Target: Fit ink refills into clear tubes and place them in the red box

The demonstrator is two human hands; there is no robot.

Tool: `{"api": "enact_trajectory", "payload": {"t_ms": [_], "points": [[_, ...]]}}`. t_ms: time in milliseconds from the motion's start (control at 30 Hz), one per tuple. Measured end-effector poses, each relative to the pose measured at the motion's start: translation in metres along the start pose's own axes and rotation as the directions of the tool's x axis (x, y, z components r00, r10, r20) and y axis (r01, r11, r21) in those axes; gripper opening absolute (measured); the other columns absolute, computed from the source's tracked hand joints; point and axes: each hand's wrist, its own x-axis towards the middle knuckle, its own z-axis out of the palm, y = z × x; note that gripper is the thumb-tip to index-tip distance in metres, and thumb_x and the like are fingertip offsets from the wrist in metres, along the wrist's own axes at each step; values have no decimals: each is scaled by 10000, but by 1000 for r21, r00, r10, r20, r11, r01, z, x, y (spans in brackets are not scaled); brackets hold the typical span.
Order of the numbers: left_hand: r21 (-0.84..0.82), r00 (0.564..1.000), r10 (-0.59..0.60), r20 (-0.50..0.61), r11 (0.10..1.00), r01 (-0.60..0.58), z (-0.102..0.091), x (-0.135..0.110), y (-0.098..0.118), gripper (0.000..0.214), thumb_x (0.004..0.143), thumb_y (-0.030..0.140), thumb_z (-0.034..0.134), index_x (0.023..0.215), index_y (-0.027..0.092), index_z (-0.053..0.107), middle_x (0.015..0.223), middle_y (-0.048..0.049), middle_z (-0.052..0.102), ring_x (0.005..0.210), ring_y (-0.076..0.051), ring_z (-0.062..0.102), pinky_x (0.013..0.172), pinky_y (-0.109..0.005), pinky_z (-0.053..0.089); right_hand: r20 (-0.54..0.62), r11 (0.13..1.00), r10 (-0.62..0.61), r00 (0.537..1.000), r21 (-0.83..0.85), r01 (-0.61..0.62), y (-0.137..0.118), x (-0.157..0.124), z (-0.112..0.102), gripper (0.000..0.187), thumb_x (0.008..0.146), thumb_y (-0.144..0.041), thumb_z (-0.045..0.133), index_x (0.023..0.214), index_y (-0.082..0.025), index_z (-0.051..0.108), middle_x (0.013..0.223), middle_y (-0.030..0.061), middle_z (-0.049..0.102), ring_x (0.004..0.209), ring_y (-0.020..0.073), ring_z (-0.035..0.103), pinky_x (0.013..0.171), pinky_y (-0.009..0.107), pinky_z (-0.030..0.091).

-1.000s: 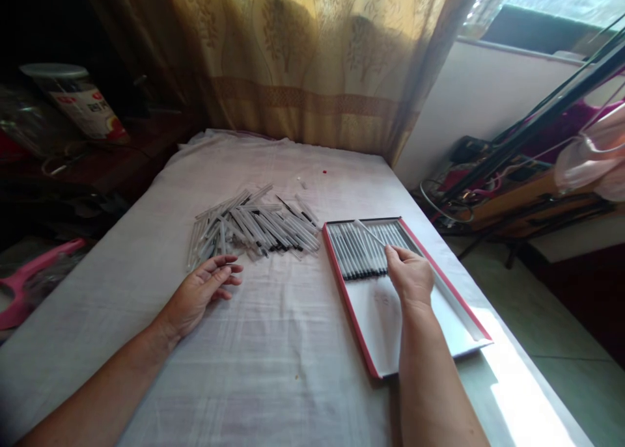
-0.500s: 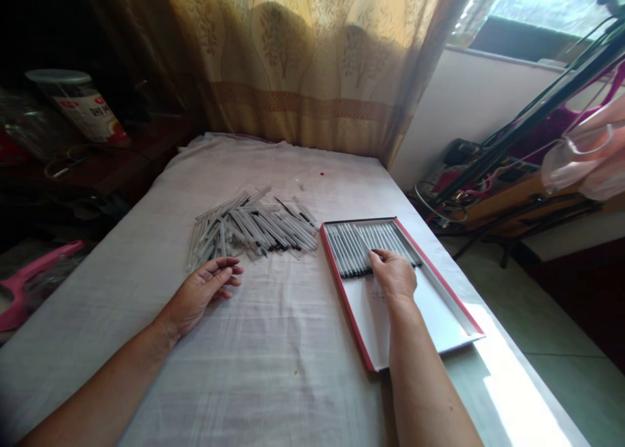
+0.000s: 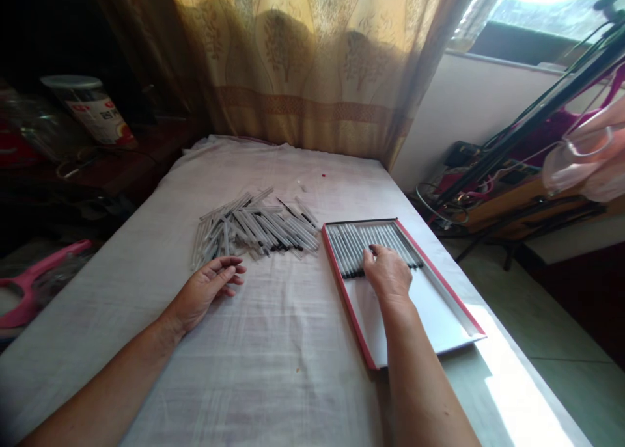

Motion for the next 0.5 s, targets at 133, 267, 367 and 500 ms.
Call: {"api": "enact_trajectory", "payload": {"t_ms": [133,267,367,500], "points": [[-7,1000,-4,3,1000,4,0,0,1,453,634,455,774,962,168,650,909,-54,692,741,-136,639,561,-204,493,-117,977,-66,991,193,88,-19,-11,-12,343,816,-402,518,977,-216,757,978,107,727,817,258,660,714,364,473],[2,1000,23,11,1000,-23,0,0,0,449,639,480,764,941,166,655,781,-22,659,647,-120,613,518,-200,478,-59,763,-158,986,627,160,-42,-24,-19,348,766,-458,581,874,-174,752,775,82,726,702,211,644,676,340,486],[41,999,36,30,998,-37,0,-1,-1,430,672,541,720,873,166,654,595,37,558,480,-82,504,411,-173,390,65,514,-353,933,847,135,-62,-38,-15,380,746,-491,617,857,-149,738,692,61,703,600,161,606,571,283,479],[139,992,125,-11,983,-123,-6,-1,3,412,699,570,690,813,176,651,516,56,496,408,-71,423,361,-169,307,104,504,-471,876,847,170,-92,-59,3,298,793,-420,593,878,-171,734,721,50,713,643,163,630,607,278,492]]}}
